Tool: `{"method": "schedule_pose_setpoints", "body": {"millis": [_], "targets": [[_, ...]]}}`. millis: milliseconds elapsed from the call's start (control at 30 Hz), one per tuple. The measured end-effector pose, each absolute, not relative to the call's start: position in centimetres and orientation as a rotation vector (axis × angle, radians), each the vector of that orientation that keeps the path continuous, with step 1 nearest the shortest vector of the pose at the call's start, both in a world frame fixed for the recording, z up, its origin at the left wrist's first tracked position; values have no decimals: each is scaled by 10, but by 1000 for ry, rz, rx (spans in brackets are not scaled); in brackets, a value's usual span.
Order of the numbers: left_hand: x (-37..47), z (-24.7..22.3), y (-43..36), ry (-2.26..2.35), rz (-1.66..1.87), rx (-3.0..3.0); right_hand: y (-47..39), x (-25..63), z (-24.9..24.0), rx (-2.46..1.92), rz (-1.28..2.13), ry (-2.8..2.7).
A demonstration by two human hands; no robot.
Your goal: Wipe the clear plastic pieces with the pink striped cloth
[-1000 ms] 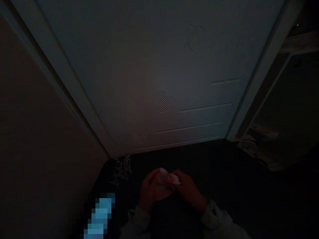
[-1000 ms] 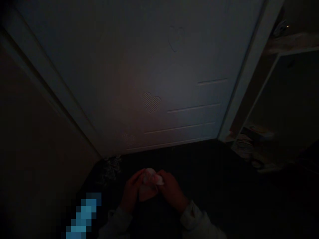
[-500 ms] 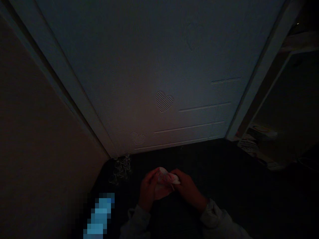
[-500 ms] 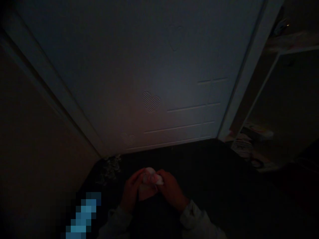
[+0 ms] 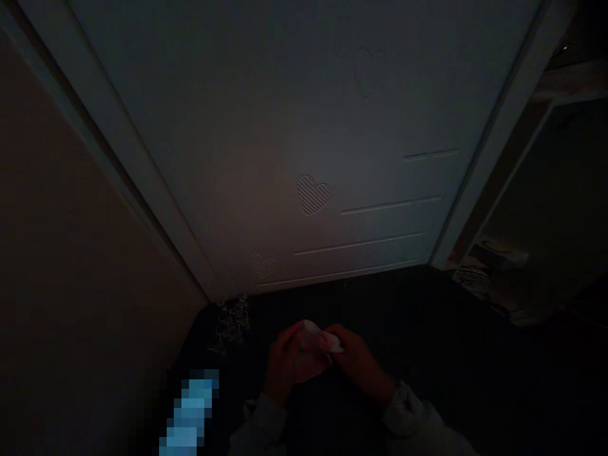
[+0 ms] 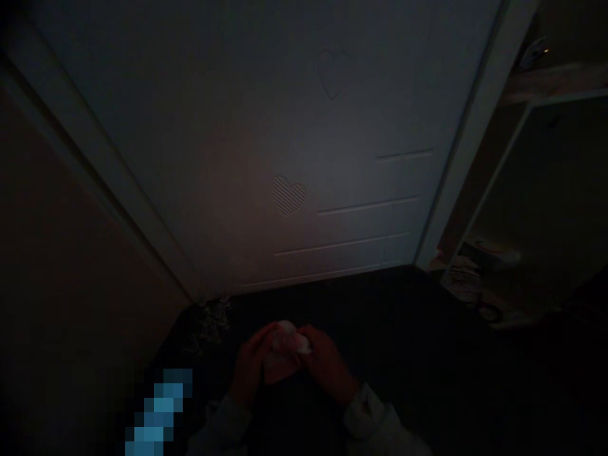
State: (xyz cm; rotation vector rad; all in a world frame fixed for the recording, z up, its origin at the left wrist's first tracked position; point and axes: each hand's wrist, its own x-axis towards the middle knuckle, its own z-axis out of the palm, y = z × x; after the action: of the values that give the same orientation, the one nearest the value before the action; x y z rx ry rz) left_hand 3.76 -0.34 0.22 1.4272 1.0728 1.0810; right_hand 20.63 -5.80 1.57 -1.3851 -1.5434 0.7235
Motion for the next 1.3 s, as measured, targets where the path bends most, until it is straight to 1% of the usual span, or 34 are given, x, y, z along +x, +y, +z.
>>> {"method": "schedule_pose_setpoints", "body": {"millis": [1300], "targets": [[40,4,-4,1071,1073,1334,-58,202,15,-1352,742,-1468]]}}
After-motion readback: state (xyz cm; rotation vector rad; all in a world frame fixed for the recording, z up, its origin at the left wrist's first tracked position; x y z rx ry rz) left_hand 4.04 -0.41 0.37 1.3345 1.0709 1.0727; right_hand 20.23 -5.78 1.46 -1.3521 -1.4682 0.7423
